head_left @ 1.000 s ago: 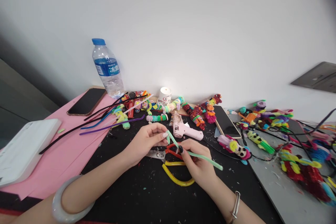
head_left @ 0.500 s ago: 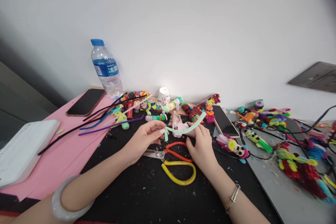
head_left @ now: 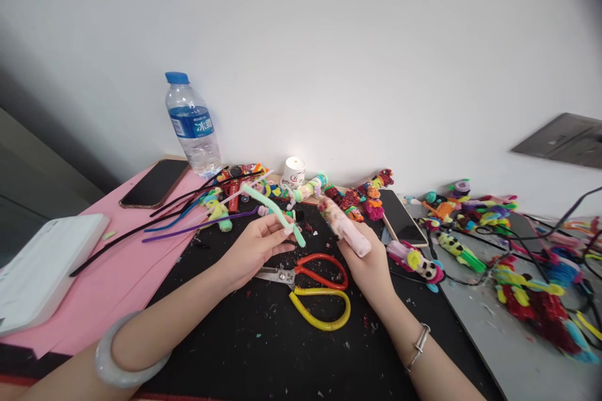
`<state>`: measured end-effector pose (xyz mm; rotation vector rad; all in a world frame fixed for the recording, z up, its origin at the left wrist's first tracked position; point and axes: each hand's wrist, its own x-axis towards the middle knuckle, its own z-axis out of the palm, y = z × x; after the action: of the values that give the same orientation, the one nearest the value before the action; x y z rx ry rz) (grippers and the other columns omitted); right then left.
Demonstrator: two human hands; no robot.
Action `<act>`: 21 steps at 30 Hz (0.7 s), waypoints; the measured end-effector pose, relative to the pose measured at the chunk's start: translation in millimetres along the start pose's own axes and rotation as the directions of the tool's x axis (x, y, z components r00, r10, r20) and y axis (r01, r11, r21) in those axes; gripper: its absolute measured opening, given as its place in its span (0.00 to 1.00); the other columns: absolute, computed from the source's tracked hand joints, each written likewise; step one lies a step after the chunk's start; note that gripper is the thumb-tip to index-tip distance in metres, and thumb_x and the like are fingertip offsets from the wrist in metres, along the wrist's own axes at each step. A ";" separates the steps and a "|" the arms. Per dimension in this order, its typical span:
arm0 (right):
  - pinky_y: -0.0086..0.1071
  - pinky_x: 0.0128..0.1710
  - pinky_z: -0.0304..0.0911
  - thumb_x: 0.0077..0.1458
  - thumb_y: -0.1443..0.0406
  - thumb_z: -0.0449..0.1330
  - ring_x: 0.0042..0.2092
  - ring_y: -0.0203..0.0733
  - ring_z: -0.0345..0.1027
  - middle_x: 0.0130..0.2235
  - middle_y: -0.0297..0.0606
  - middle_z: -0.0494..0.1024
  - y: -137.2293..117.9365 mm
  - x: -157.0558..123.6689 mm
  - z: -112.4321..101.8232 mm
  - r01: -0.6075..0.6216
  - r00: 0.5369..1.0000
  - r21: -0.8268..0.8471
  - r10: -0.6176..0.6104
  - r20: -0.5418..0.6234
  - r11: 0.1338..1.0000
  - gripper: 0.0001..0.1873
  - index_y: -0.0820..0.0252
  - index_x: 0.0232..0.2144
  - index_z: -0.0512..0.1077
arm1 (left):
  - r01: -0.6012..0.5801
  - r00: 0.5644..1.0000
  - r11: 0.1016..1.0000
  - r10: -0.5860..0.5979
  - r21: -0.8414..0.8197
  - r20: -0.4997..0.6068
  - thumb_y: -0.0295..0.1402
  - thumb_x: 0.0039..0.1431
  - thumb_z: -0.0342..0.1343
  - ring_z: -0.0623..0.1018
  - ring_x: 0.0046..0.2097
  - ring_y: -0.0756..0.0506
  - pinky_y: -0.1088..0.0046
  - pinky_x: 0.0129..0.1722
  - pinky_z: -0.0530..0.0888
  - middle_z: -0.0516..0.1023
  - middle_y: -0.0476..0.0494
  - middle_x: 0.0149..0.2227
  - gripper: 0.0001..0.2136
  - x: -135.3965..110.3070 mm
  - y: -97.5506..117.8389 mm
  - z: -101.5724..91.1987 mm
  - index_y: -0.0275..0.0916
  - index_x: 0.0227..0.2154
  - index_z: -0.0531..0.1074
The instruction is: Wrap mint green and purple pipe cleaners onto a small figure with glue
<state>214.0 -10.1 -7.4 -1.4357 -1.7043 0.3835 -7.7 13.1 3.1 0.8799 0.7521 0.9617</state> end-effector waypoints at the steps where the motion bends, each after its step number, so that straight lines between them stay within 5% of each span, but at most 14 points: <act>1: 0.40 0.43 0.64 0.50 0.67 0.57 0.43 0.47 0.69 0.42 0.42 0.76 0.0 -0.3 -0.2 -0.024 1.000 0.081 0.024 0.001 0.996 0.14 0.59 0.42 0.71 | -0.005 1.000 1.000 0.005 0.006 -0.004 0.30 0.54 0.59 0.74 0.38 0.51 0.74 0.39 0.74 0.72 0.49 0.34 0.06 0.4 0.7 -0.9 0.38 0.35 0.72; 5: 0.38 0.40 0.69 0.47 0.66 0.60 0.39 0.48 0.73 0.39 0.41 0.80 -2.6 -1.6 -0.9 -0.146 0.988 0.295 0.121 0.100 0.944 0.15 0.60 0.40 0.74 | -0.031 0.999 0.999 0.033 0.038 -0.036 0.30 0.53 0.59 0.74 0.38 0.50 0.73 0.40 0.73 0.72 0.48 0.35 0.06 3.1 2.9 -5.5 0.37 0.35 0.72; 9: 0.42 0.46 0.68 0.47 0.65 0.62 0.44 0.50 0.73 0.43 0.42 0.79 -5.3 -2.7 -1.1 -0.156 0.973 0.377 0.077 0.216 0.913 0.17 0.60 0.43 0.74 | -0.061 0.997 0.996 0.064 0.062 -0.050 0.31 0.53 0.60 0.74 0.40 0.49 0.71 0.42 0.73 0.73 0.46 0.37 0.08 5.5 3.2 -8.6 0.37 0.36 0.72; 21: 0.39 0.44 0.69 0.49 0.68 0.60 0.44 0.49 0.73 0.41 0.40 0.80 -11.0 -2.5 0.4 -0.168 0.956 0.346 0.067 0.285 0.923 0.14 0.60 0.41 0.75 | -0.024 0.992 0.996 0.034 0.089 -0.119 0.33 0.50 0.61 0.74 0.37 0.50 0.74 0.37 0.74 0.74 0.48 0.33 0.09 4.2 4.5 -5.8 0.38 0.35 0.73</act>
<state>206.5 -15.5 -0.9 -1.2513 -1.6455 0.9509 -12.7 20.0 3.9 0.9171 0.8914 1.0206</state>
